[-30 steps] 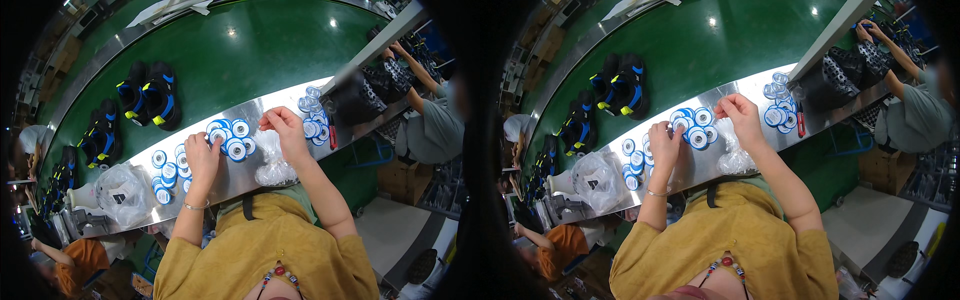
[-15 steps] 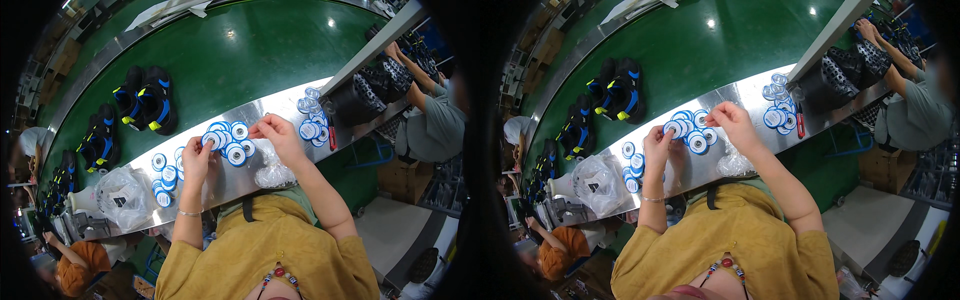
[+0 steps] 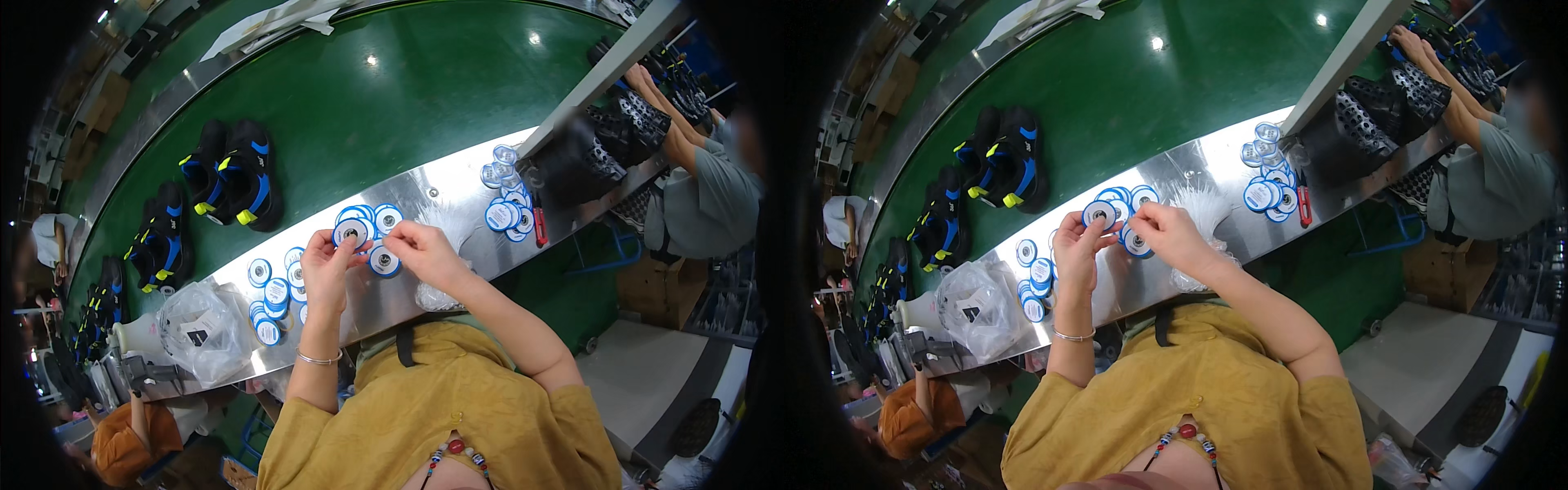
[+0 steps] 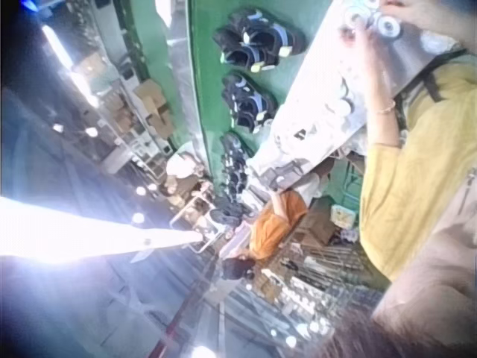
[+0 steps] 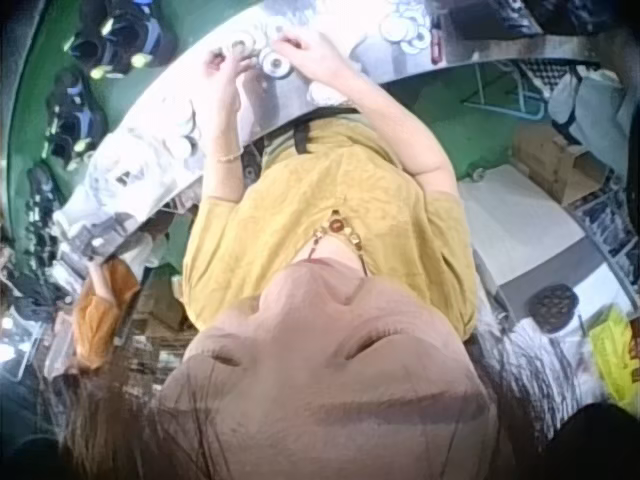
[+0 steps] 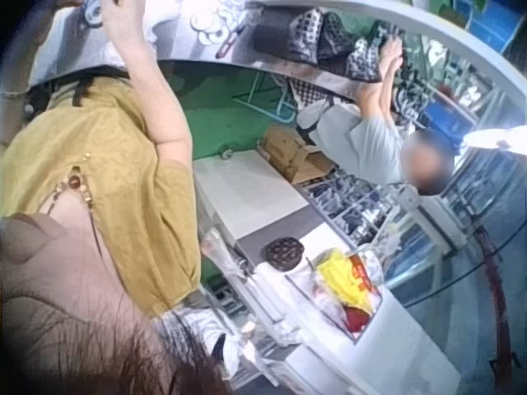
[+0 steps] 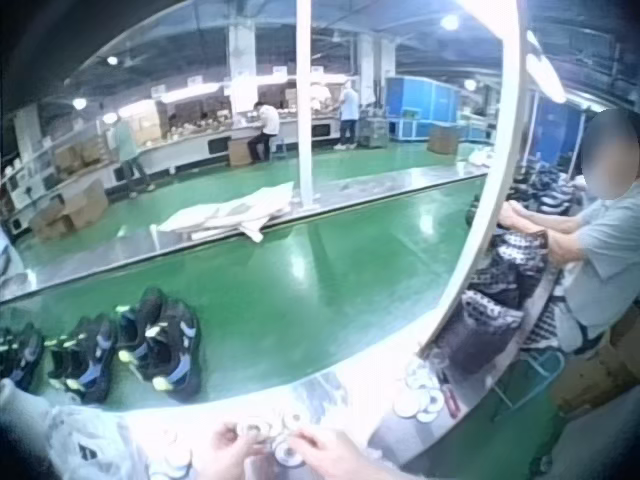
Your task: The person attaches small circular tags to the heel area of black and blue shoes on a conveyor belt. They pick up tags from a pile, peel off backing, and press them onto each shoe, then move the shoes forward along the belt.
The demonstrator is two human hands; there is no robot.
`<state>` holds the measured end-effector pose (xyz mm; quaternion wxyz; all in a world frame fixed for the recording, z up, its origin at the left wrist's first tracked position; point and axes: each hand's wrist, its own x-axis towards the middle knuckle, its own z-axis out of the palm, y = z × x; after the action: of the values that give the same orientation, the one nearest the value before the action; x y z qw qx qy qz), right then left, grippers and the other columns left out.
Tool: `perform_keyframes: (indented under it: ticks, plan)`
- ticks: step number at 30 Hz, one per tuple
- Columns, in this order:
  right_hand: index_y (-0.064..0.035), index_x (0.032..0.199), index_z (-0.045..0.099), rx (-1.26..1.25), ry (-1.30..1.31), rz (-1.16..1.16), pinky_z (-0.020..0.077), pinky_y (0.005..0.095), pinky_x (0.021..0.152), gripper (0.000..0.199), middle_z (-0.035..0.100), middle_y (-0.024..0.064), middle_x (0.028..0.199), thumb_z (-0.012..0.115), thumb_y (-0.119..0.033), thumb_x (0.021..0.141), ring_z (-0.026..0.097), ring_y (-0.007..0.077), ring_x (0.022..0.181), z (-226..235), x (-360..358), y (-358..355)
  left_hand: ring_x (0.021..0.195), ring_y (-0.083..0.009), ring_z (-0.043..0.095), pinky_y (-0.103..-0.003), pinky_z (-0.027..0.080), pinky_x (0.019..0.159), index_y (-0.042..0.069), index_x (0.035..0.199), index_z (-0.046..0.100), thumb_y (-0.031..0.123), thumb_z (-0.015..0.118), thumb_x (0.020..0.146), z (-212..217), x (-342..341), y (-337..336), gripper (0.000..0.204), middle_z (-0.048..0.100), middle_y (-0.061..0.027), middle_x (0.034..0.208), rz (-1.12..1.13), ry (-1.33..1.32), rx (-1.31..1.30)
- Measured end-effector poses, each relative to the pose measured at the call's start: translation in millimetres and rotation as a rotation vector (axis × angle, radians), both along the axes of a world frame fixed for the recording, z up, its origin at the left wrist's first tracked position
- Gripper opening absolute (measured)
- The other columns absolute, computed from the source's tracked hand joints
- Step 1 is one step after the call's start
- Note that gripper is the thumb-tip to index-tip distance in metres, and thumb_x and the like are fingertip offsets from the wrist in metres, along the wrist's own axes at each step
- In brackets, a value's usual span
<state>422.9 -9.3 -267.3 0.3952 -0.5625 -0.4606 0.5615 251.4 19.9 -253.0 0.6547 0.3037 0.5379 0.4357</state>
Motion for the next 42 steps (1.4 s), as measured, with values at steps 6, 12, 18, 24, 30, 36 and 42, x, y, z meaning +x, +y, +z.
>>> perform_keyframes:
  ticks: [6, 12, 18, 24, 30, 36, 42]
  plan:
    - [-0.0002, 0.085, 0.063, -0.022, 0.000, -0.030, 0.0340, 0.0229, 0.052, 0.018, 0.053, -0.0038, 0.064, 0.061, -0.015, 0.094, 0.043, 0.0029, 0.060, 12.6, -1.9, 7.3, 0.082, -0.0207, 0.070, -0.030, 0.060, 0.073, -0.002, 0.096, 0.055, -0.003, 0.062, 0.090, -2.4, 13.6, -1.8, 0.009, 0.067, -0.0138, 0.095, 0.002, -0.146, 0.077]
    - [0.0004, 0.086, 0.062, -0.029, -0.034, -0.035, 0.0358, 0.0240, 0.052, 0.018, 0.054, -0.0015, 0.065, 0.060, -0.016, 0.094, 0.045, 0.0037, 0.061, 10.5, 3.3, 7.9, 0.088, -0.0199, 0.068, -0.030, 0.058, 0.081, -0.002, 0.096, 0.057, -0.005, 0.062, 0.089, -7.6, 15.5, -5.4, 0.009, 0.068, -0.0151, 0.099, -0.028, -0.200, 0.130]
    - [-0.0017, 0.093, 0.059, 0.106, -0.112, -0.071, 0.0465, 0.0416, 0.062, 0.016, 0.064, 0.0179, 0.076, 0.053, -0.016, 0.093, 0.063, 0.0330, 0.070, 4.8, 2.1, 5.8, 0.098, -0.0209, 0.064, -0.034, 0.052, 0.092, -0.003, 0.101, 0.059, -0.003, 0.057, 0.092, -14.7, 12.2, -6.1, 0.009, 0.067, -0.0173, 0.107, -0.132, -0.270, 0.174]
    - [-0.0040, 0.094, 0.053, 0.320, -0.324, -0.049, 0.0464, 0.0527, 0.064, 0.015, 0.063, 0.0216, 0.074, 0.051, -0.019, 0.093, 0.062, 0.0438, 0.073, -4.3, 2.3, -5.3, 0.096, -0.0148, 0.062, -0.025, 0.049, 0.087, -0.005, 0.106, 0.061, 0.000, 0.063, 0.091, -10.2, 29.6, -8.5, 0.016, 0.066, -0.0118, 0.104, -0.081, -0.080, 0.149]
    - [-0.0035, 0.098, 0.057, 0.239, -0.338, -0.020, 0.0487, 0.0423, 0.064, 0.014, 0.064, 0.0177, 0.077, 0.055, -0.016, 0.093, 0.064, 0.0355, 0.073, 3.1, 11.4, -14.1, 0.090, -0.0131, 0.061, -0.025, 0.049, 0.083, -0.003, 0.102, 0.062, 0.000, 0.061, 0.092, -20.3, 35.7, -7.7, 0.010, 0.067, -0.0083, 0.098, -0.191, -0.048, 0.148]
    - [-0.0034, 0.106, 0.060, 0.159, -0.030, -0.106, 0.0467, 0.0327, 0.061, 0.018, 0.065, 0.0100, 0.074, 0.058, -0.017, 0.094, 0.061, 0.0210, 0.064, 17.2, 28.0, -7.2, 0.092, -0.0121, 0.059, -0.026, 0.047, 0.084, -0.002, 0.099, 0.061, 0.002, 0.059, 0.094, -19.5, 45.2, -5.3, 0.006, 0.065, -0.0082, 0.100, -0.229, 0.055, 0.297]
    - [-0.0007, 0.093, 0.063, 0.199, -0.101, -0.057, 0.0478, 0.0347, 0.062, 0.018, 0.064, 0.0152, 0.075, 0.059, -0.018, 0.093, 0.062, 0.0230, 0.067, -3.8, 26.6, -12.5, 0.088, -0.0122, 0.057, -0.025, 0.048, 0.079, -0.001, 0.099, 0.060, 0.002, 0.058, 0.095, -12.0, 52.1, -2.9, 0.006, 0.062, -0.0070, 0.099, -0.163, 0.149, 0.420]
